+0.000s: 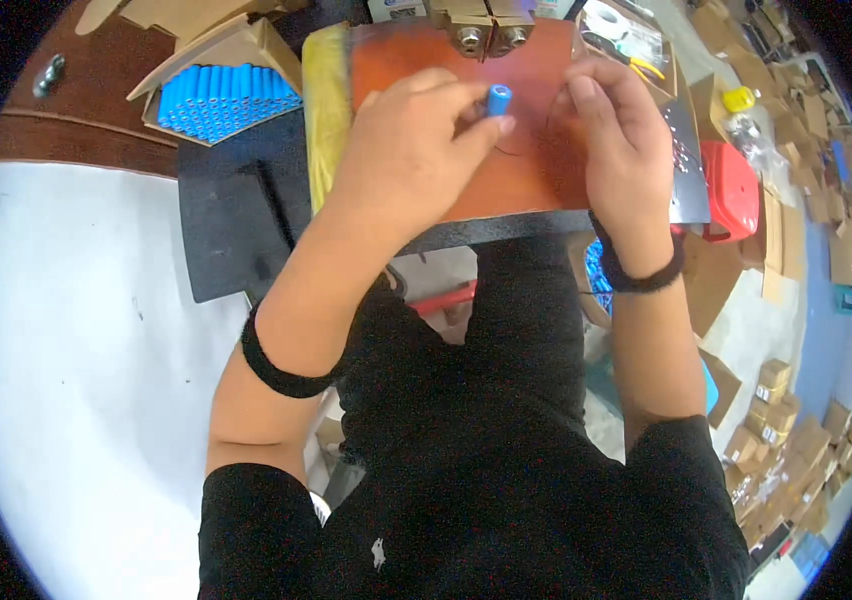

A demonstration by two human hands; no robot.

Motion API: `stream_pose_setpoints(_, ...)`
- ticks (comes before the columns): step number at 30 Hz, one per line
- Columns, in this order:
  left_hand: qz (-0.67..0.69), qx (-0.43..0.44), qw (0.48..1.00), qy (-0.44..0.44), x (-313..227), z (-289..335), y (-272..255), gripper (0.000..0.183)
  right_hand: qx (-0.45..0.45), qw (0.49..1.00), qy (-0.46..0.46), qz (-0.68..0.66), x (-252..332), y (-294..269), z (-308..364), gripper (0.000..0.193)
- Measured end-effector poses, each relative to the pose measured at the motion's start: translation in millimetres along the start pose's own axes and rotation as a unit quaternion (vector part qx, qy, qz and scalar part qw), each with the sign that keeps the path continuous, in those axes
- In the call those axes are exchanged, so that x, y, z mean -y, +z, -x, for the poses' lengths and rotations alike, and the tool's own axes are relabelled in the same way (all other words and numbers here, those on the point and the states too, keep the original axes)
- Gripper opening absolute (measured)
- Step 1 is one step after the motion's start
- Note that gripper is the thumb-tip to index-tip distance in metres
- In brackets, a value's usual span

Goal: The person picks up a battery and a wire, positions them under the welding machine, and welds the wire to the battery. After welding, the person places the battery into a box and repeats the process.

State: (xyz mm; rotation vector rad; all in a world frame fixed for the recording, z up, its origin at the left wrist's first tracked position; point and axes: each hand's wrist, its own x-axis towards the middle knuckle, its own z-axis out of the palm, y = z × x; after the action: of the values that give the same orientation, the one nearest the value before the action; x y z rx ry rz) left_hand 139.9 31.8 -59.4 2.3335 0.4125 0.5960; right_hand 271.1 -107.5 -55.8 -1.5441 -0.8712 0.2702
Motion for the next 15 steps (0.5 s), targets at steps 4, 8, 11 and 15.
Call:
stream_pose_setpoints(4, -0.059, -0.094, 0.986, 0.123, 12.5, 11.0, -25.4, 0.024, -0.042, 0.996, -0.08, 0.005, 15.6, -35.5, 20.1, 0.016)
stream_pose_setpoints(8, -0.37, -0.127, 0.92, 0.029, 70.6, 21.0, -89.5, 0.02, -0.13, 0.984, -0.043, 0.115, 25.4, -109.0, 56.8, 0.016)
stream_pose_setpoints(11, -0.506, -0.122, 0.854, -0.01, 101.4, 14.2, -88.3, 0.028, -0.172, 0.98, 0.03, 0.096, -14.2, -160.9, 87.9, 0.018)
stream_pose_setpoints(15, -0.558, -0.067, 0.827, -0.021, 118.6, 1.0, -74.1, 0.042, -0.163, 0.966, 0.165, 0.116, -150.7, -253.3, 152.9, 0.02)
